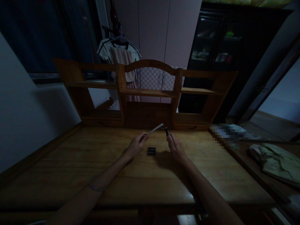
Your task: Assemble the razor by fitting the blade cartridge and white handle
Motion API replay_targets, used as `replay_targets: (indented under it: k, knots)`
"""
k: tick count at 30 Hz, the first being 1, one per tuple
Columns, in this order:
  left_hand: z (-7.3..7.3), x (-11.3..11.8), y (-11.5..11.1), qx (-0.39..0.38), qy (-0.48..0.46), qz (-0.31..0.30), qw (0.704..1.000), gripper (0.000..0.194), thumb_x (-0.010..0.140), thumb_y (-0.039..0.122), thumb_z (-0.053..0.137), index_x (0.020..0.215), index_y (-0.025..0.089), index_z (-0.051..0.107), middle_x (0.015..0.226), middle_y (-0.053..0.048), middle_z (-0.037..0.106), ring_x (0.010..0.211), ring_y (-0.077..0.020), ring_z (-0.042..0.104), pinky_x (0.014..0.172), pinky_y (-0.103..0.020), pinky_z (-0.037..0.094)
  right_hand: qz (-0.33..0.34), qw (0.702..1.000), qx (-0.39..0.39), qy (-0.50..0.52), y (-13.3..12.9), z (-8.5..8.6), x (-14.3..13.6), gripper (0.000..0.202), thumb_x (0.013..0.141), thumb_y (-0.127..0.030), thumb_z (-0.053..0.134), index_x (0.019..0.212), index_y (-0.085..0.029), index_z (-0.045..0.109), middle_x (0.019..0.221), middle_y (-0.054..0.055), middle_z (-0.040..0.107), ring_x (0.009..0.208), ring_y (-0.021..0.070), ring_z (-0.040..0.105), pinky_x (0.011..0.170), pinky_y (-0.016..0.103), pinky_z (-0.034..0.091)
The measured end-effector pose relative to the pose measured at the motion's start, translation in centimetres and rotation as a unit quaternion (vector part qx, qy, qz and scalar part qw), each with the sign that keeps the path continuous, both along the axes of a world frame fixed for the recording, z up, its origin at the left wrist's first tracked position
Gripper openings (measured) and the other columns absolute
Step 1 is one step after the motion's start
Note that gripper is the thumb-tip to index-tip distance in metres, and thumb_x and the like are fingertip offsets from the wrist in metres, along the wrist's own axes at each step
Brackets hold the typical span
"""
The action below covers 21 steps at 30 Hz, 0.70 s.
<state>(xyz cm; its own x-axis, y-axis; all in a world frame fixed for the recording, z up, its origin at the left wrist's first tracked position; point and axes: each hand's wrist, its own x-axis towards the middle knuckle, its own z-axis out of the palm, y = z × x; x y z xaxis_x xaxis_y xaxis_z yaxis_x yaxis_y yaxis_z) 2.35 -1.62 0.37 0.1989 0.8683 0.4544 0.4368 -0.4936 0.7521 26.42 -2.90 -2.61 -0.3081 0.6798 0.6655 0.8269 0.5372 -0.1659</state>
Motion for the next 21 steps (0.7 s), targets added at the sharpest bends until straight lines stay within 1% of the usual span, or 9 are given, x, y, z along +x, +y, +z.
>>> replay_targets:
  k: [3,6,9,13,15,19,21]
  knots:
    - [-0.1,0.1,0.0,0.0,-0.004,-0.017,1.0,0.03,0.088,0.044,0.041,0.089,0.018,0.057,0.071,0.002,0.052,0.064,-0.012,0.046,0.059,-0.02,0.034,-0.002,0.999,0.037,-0.026,0.3,-0.5,0.2,0.04,0.094,-0.018,0.025,0.128,-0.016,0.046,0.116,0.019,0.055,0.085,0.0236,0.058,0.075,0.038,0.045]
    - [-0.2,0.1,0.1,-0.002,0.007,-0.023,1.0,0.03,0.089,0.044,0.04,0.09,0.018,0.057,0.069,0.003,0.051,0.063,-0.0114,0.046,0.06,-0.02,0.034,0.003,0.996,0.066,-0.054,0.6,-0.8,0.3,0.04,0.094,-0.015,0.026,0.131,-0.013,0.042,0.114,0.02,0.056,0.083,0.0222,0.057,0.073,0.036,0.046]
    - [-0.2,0.0,0.0,-0.001,0.002,-0.021,1.0,0.03,0.089,0.043,0.04,0.09,0.018,0.057,0.071,0.002,0.051,0.065,-0.0116,0.047,0.06,-0.02,0.035,0.003,0.995,0.082,-0.063,0.6,-0.7,0.3,0.039,0.094,-0.018,0.03,0.131,-0.014,0.043,0.109,0.019,0.057,0.079,0.0219,0.056,0.068,0.035,0.046]
    - [-0.1,0.0,0.0,-0.006,-0.001,-0.035,0.999,0.03,0.089,0.043,0.04,0.089,0.018,0.057,0.069,0.003,0.05,0.063,-0.0113,0.045,0.059,-0.02,0.034,0.008,0.998,0.047,-0.034,0.3,0.0,0.0,0.034,0.094,-0.027,0.033,0.123,-0.02,0.049,0.106,0.015,0.057,0.073,0.0208,0.055,0.063,0.032,0.045]
    - [-0.2,0.0,0.1,-0.008,0.003,-0.038,0.999,0.03,0.089,0.043,0.039,0.089,0.018,0.057,0.07,0.003,0.051,0.064,-0.0114,0.046,0.06,-0.02,0.035,0.014,0.999,0.031,-0.015,0.1,0.4,-0.2,0.034,0.095,-0.028,0.031,0.12,-0.02,0.051,0.103,0.015,0.058,0.071,0.0201,0.055,0.062,0.032,0.045]
    - [-0.4,-0.2,0.4,-0.005,-0.004,-0.025,1.0,0.031,0.089,0.043,0.04,0.088,0.018,0.057,0.073,0.002,0.052,0.067,-0.0122,0.047,0.062,-0.02,0.036,0.026,0.999,0.011,0.015,-0.4,1.2,-0.4,0.035,0.095,-0.027,0.025,0.116,-0.018,0.052,0.096,0.015,0.059,0.069,0.0201,0.054,0.061,0.032,0.044]
    - [-0.5,-0.2,0.4,-0.005,-0.008,-0.021,1.0,0.031,0.088,0.044,0.041,0.088,0.017,0.057,0.072,0.002,0.053,0.066,-0.0121,0.047,0.061,-0.02,0.035,0.029,0.999,0.0,0.025,-0.6,1.6,-0.6,0.036,0.096,-0.028,0.024,0.112,-0.019,0.055,0.092,0.013,0.06,0.067,0.0194,0.054,0.061,0.032,0.044]
